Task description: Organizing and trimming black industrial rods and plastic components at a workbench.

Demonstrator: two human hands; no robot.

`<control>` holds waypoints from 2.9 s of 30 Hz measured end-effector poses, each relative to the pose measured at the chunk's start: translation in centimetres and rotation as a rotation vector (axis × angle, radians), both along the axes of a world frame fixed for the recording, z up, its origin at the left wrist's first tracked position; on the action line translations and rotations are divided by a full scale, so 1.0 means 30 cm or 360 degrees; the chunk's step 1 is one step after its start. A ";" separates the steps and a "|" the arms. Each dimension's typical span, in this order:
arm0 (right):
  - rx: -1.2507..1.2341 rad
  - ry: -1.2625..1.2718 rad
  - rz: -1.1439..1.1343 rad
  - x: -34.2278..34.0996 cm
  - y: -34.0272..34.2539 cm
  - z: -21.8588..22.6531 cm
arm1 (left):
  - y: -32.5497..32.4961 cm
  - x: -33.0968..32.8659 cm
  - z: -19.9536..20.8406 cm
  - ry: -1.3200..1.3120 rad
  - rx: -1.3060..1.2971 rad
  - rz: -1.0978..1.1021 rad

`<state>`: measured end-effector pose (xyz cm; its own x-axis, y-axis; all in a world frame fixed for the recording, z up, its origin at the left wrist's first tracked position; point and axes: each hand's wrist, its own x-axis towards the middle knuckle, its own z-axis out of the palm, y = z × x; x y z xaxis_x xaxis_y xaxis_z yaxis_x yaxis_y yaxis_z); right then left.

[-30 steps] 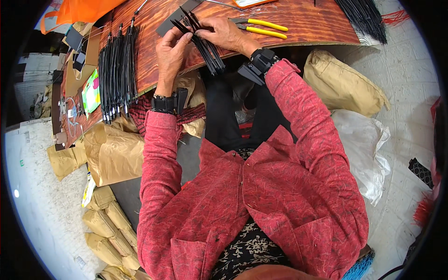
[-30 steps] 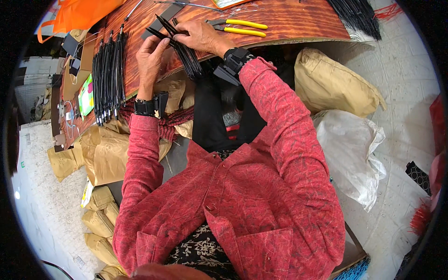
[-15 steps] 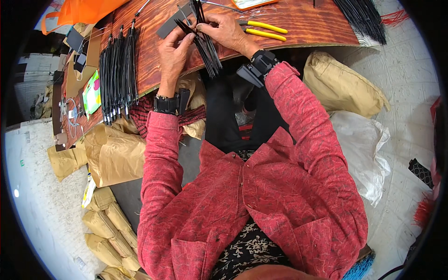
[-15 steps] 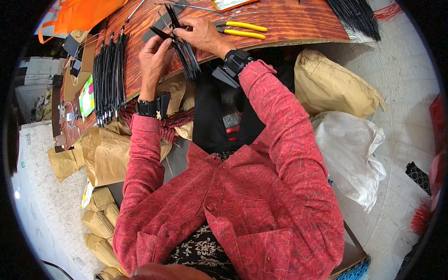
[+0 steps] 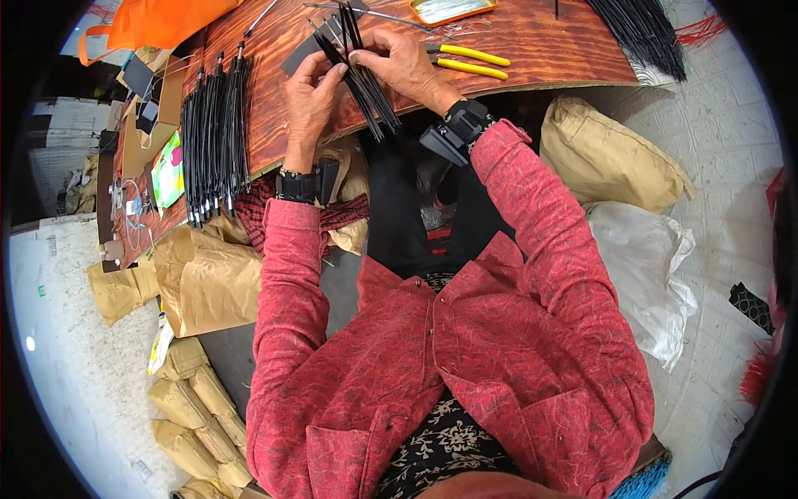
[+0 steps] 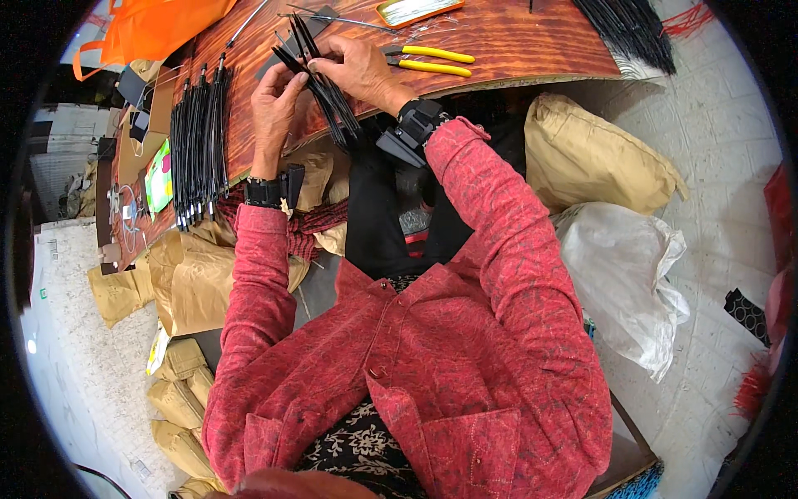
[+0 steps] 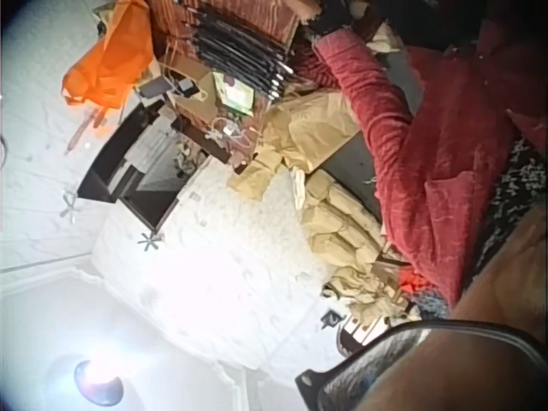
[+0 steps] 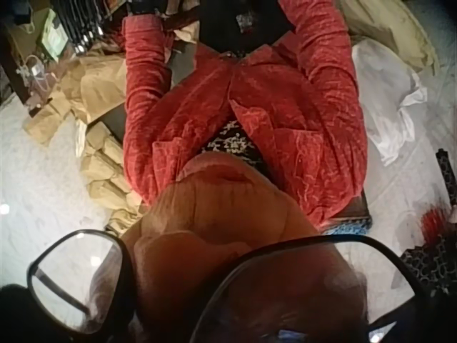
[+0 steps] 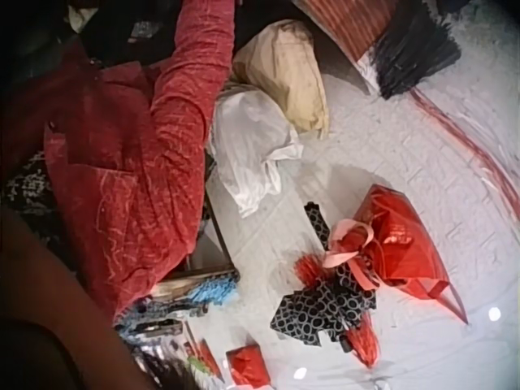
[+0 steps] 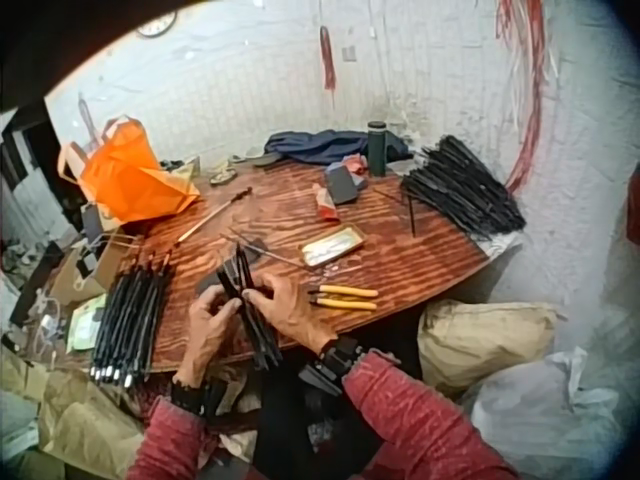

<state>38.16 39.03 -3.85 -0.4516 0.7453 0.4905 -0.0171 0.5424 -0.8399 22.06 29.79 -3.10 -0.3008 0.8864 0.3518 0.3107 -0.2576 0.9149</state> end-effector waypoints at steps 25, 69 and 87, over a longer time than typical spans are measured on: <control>-0.0049 -0.0189 0.0176 0.021 -0.014 -0.047 | -0.007 -0.030 0.003 -0.0111 -0.0038 -0.0186; -0.0179 0.0192 0.0058 -0.046 0.003 -0.038 | 0.039 0.025 0.017 0.0413 0.0117 0.0380; 0.0287 -0.0166 -0.0086 -0.030 0.000 -0.050 | 0.015 0.009 0.053 -0.0090 0.0006 0.0078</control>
